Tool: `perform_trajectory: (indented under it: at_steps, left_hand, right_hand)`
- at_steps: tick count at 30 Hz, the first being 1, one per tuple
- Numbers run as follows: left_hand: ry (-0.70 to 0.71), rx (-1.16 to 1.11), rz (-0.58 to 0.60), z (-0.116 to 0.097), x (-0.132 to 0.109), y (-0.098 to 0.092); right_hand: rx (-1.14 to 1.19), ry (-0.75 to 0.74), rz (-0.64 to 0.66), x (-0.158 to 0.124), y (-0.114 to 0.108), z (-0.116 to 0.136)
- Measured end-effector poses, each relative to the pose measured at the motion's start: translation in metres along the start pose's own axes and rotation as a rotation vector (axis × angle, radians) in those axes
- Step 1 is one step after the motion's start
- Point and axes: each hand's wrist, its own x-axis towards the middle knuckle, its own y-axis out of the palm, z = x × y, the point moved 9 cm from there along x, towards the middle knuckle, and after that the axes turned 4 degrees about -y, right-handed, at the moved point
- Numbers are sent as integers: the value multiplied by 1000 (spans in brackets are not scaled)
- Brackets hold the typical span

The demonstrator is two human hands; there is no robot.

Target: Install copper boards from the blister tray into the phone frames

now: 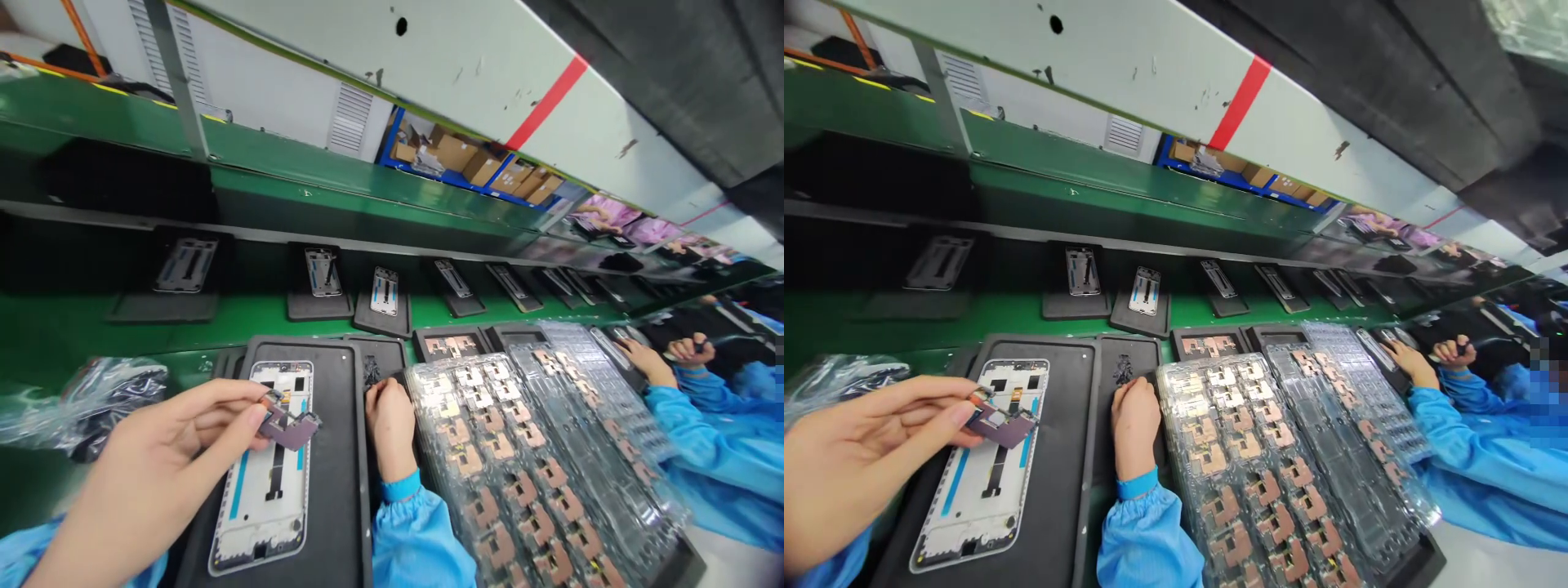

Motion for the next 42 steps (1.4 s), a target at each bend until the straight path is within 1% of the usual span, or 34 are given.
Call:
perform_trajectory:
  at_steps: [2,3,4,6,8,10,12,13,15,18,23,29,33,36,42]
  left_hand:
    - [-29,-135,48,-7,-1,9]
    - [-37,-188,72,-10,-1,13]
    - [-41,-221,96,-13,-1,17]
    - [-62,-245,164,-15,-1,26]
    - [-85,-239,236,-15,-3,34]
    - [-92,-237,274,-15,-5,38]
    - [-94,-269,267,-15,-8,37]
    - [-91,-292,263,-16,-10,37]
    - [-75,-330,265,-18,-13,36]
    - [-40,-346,271,-22,-18,34]
    - [-20,-335,253,-26,-21,32]
    - [58,-246,254,-31,-22,30]
    - [72,-213,275,-31,-24,32]
    - [83,-169,292,-30,-26,33]
    - [171,-8,294,-37,-23,30]
  right_hand:
    - [45,-1,-11,3,-4,4]
    - [78,-13,-15,3,-10,8]
    - [119,-32,-18,1,-18,12]
    - [216,-90,-9,-8,-43,24]
    - [321,-169,19,-27,-74,41]
    - [493,-257,62,-53,-104,63]
    - [764,-332,122,-77,-124,87]
    - [869,-354,158,-87,-129,98]
    - [967,-360,217,-98,-128,113]
    - [984,-335,252,-100,-118,119]
    - [953,-322,261,-97,-108,115]
    - [903,-327,231,-98,-107,113]
    - [938,-286,271,-96,-102,110]
    - [916,-288,282,-96,-100,108]
    - [847,-329,226,-101,-102,109]
